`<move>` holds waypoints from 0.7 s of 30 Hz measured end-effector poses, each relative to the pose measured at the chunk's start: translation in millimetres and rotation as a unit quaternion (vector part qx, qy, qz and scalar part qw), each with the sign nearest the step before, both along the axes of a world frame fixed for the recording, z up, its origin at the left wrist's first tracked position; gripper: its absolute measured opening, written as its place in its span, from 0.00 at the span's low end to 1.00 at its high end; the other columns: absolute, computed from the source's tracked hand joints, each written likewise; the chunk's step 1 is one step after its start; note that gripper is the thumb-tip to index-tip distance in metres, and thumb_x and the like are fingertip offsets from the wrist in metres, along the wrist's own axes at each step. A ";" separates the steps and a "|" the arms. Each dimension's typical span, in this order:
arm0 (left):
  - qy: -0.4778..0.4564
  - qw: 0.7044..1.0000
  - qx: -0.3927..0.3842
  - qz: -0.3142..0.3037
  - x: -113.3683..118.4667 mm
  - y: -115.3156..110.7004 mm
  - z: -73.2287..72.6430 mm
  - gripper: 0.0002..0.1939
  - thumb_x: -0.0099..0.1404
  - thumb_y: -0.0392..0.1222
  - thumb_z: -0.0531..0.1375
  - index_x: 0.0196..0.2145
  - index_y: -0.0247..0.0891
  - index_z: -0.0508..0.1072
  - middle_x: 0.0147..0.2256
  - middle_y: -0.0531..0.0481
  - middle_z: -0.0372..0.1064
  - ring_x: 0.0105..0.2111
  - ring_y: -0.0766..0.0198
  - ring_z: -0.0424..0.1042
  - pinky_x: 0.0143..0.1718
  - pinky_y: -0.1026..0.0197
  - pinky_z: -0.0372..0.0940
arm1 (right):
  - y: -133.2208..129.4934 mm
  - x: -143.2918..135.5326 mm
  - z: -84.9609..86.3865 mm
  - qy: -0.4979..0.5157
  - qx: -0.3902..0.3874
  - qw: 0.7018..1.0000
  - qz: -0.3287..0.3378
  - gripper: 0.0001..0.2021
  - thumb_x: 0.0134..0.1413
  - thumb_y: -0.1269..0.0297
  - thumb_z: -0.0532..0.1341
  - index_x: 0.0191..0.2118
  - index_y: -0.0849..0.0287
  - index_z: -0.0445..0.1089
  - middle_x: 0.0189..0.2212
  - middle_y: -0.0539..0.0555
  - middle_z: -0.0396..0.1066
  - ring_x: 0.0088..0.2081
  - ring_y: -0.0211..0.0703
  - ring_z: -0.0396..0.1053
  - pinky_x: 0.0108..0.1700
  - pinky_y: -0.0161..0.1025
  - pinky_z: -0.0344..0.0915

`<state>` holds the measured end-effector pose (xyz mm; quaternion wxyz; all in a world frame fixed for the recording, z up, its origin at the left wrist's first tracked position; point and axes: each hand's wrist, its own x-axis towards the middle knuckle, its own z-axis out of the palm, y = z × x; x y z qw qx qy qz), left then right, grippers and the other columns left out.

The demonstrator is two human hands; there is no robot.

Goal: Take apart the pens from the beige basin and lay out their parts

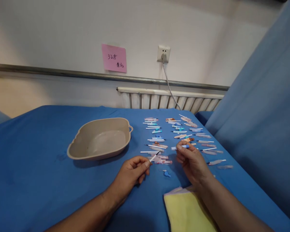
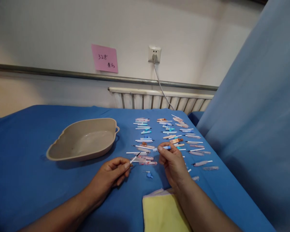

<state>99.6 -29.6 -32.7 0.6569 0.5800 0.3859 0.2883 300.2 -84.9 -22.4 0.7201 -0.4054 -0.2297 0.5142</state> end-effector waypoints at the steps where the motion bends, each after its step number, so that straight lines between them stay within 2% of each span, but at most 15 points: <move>1: -0.002 1.000 -0.002 0.004 -0.2 0.6 -0.1 0.13 0.58 0.49 0.60 0.29 0.34 0.70 0.21 0.56 0.64 0.15 0.75 0.55 0.16 0.70 0.49 | 0.1 0.6 0.2 0.001 0.003 1.000 -0.003 0.10 0.39 0.66 0.70 0.27 0.59 0.68 0.19 0.43 0.55 0.19 0.29 0.48 0.20 0.29 0.48; 8: -0.010 1.000 -0.016 0.002 -1.1 3.6 -2.4 0.14 0.58 0.49 0.61 0.29 0.34 0.70 0.22 0.55 0.65 0.15 0.76 0.54 0.15 0.70 0.48 | 1.8 -0.1 -5.6 -0.007 0.010 1.000 -0.005 0.08 0.45 0.63 0.67 0.30 0.61 0.73 0.18 0.44 0.56 0.20 0.30 0.50 0.20 0.29 0.49; 14: -0.034 0.998 -0.024 0.042 -6.0 10.5 4.4 0.13 0.58 0.48 0.61 0.30 0.35 0.69 0.23 0.56 0.65 0.14 0.77 0.53 0.14 0.71 0.45 | 4.8 3.1 -9.2 -0.012 -0.008 1.000 -0.020 0.10 0.48 0.58 0.65 0.30 0.61 0.72 0.20 0.46 0.59 0.19 0.29 0.52 0.20 0.29 0.49; 18: -0.050 0.996 -0.026 0.070 -8.4 13.5 7.2 0.12 0.58 0.48 0.61 0.28 0.35 0.68 0.23 0.56 0.64 0.14 0.78 0.52 0.14 0.71 0.42 | 8.4 4.5 -11.0 -0.114 -0.038 0.992 -0.043 0.13 0.49 0.53 0.63 0.28 0.60 0.69 0.18 0.45 0.60 0.18 0.30 0.53 0.20 0.30 0.49; 21: -0.047 0.996 -0.030 0.072 -8.1 13.0 5.3 0.13 0.58 0.49 0.61 0.28 0.35 0.68 0.22 0.57 0.62 0.14 0.77 0.51 0.14 0.71 0.41 | 9.4 1.6 -15.1 -0.238 -0.060 0.969 -0.007 0.16 0.52 0.49 0.59 0.30 0.58 0.67 0.20 0.47 0.67 0.17 0.31 0.56 0.20 0.31 0.51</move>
